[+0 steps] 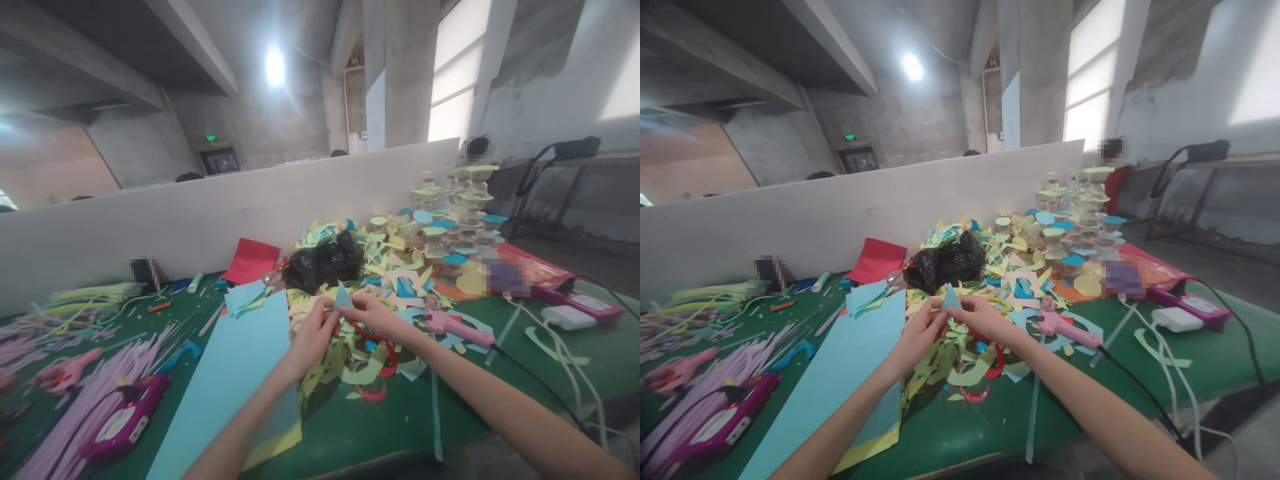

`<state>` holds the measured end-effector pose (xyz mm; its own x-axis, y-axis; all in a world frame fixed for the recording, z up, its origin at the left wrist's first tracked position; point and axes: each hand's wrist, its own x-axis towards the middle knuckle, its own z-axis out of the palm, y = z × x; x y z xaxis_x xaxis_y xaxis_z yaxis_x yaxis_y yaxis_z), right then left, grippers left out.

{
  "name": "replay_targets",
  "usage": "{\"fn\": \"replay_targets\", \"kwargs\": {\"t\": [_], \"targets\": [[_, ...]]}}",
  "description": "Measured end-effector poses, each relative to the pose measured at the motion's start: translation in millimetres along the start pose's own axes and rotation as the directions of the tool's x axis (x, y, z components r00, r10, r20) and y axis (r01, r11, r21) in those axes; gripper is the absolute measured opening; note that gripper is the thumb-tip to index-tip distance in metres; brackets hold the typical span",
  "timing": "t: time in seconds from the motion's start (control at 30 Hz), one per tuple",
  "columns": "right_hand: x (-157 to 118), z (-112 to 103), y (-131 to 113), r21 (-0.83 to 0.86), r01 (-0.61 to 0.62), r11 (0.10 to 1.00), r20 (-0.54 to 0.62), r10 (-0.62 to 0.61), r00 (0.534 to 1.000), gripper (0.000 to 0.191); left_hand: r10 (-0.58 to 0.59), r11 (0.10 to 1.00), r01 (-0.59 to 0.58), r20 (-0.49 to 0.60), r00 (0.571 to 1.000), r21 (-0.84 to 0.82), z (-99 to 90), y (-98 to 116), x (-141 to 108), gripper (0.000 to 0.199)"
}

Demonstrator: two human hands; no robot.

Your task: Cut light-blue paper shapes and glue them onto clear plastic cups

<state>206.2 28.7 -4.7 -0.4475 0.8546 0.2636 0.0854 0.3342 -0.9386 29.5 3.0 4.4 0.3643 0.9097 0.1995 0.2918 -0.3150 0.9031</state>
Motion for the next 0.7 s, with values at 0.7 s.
{"fn": "replay_targets", "kwargs": {"t": [0.7], "targets": [[2.1,-3.5,2.2,-0.047,-0.007,0.999,0.008,0.007,1.0,0.04,-0.004,0.998,0.005,-0.026,1.0,0.058,-1.1,-3.2,0.7,0.025]]}}
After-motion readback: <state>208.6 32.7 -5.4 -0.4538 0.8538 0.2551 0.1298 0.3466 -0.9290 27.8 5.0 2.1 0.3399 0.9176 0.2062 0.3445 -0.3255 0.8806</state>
